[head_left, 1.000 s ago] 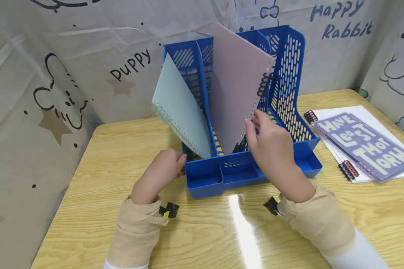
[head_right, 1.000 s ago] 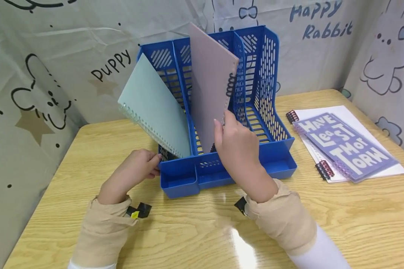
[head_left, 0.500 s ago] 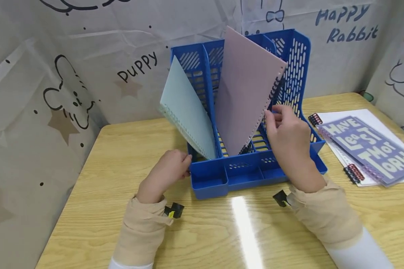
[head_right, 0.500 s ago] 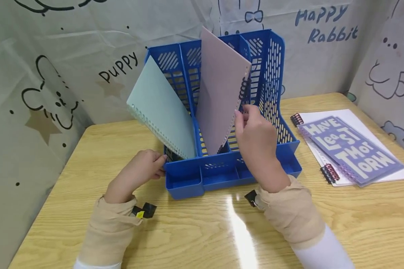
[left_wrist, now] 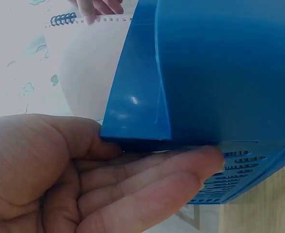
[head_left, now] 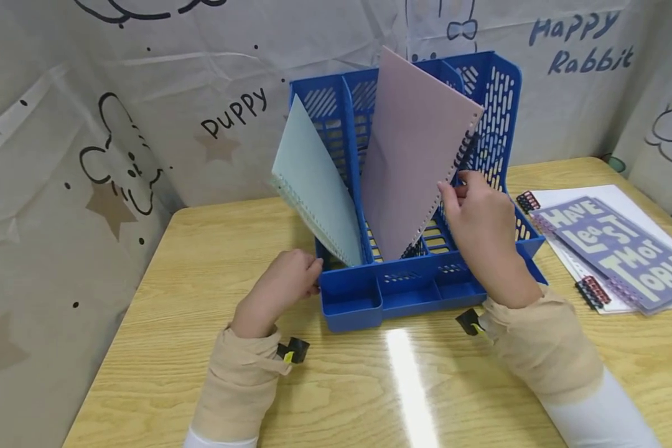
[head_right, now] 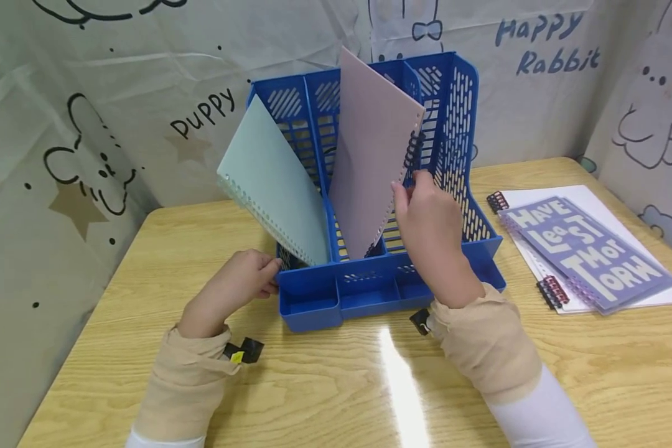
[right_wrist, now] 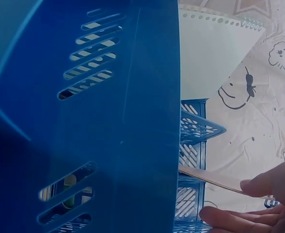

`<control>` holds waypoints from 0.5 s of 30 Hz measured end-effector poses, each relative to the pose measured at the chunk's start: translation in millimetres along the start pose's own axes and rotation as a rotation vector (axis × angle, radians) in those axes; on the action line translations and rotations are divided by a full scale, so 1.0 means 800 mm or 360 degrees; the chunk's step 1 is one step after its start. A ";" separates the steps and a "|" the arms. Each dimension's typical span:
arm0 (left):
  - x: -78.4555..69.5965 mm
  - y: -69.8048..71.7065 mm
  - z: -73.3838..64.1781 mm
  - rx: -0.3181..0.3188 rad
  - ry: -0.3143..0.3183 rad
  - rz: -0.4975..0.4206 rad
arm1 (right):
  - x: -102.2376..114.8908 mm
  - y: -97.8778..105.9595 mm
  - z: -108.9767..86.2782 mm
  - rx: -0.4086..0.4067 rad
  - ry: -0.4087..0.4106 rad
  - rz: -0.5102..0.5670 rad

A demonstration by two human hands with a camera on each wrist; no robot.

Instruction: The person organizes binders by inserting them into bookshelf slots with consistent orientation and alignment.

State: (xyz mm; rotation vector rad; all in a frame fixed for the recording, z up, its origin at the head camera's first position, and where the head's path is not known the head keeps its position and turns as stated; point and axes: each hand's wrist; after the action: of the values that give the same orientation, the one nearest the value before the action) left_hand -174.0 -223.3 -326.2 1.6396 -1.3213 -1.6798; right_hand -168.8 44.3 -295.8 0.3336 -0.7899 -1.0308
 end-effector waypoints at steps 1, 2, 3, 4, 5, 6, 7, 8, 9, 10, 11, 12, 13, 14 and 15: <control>0.000 0.000 0.000 0.0001 -0.0006 -0.0001 | 0.000 0.000 0.001 0.0025 -0.0010 0.0014; -0.001 0.000 0.000 0.0000 -0.0009 0.0002 | 0.000 -0.001 0.002 0.0049 -0.0017 0.0030; -0.001 0.000 0.000 -0.0002 -0.0015 0.0005 | 0.000 -0.002 0.003 0.0072 -0.0022 0.0051; -0.002 0.000 0.000 -0.0005 -0.0020 0.0010 | 0.000 -0.003 0.004 0.0086 -0.0022 0.0072; -0.002 0.000 0.000 -0.0007 -0.0024 0.0016 | 0.000 -0.005 0.005 0.0099 -0.0024 0.0092; -0.002 0.000 0.000 -0.0006 -0.0023 0.0016 | 0.001 -0.007 0.006 0.0107 -0.0021 0.0108; -0.002 0.000 0.000 -0.0005 -0.0021 0.0016 | 0.001 -0.009 0.006 0.0105 -0.0014 0.0113; -0.003 0.000 0.000 -0.0005 -0.0021 0.0019 | 0.002 -0.011 0.007 0.0100 -0.0005 0.0110; -0.003 0.000 0.000 -0.0004 -0.0021 0.0017 | 0.002 -0.013 0.007 0.0092 0.0009 0.0109; -0.002 0.000 0.000 -0.0004 -0.0022 0.0018 | 0.002 -0.014 0.007 0.0078 0.0026 0.0102; -0.002 -0.001 0.000 -0.0004 -0.0024 0.0018 | 0.003 -0.016 0.007 0.0064 0.0046 0.0097; -0.002 -0.001 0.000 -0.0003 -0.0025 0.0015 | 0.004 -0.017 0.007 0.0046 0.0067 0.0093; -0.001 -0.001 0.000 -0.0002 -0.0025 0.0012 | 0.004 -0.019 0.007 0.0025 0.0088 0.0097; -0.001 -0.001 0.000 -0.0002 -0.0025 0.0011 | 0.005 -0.020 0.006 0.0002 0.0112 0.0104; -0.001 -0.001 0.000 0.0000 -0.0021 0.0010 | 0.006 -0.020 0.006 -0.0027 0.0138 0.0110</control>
State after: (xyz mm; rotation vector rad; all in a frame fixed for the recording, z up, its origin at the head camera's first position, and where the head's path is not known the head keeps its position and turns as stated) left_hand -173.9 -222.4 -326.8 1.6256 -1.3312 -1.6899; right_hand -181.3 32.6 -300.2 0.3320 -0.7094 -0.9518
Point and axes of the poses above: each hand's wrist, its own z-axis towards the middle knuckle, its own y-axis out of the back of the hand, x = y × z, and after that the axes turned 4 degrees about y, right-handed
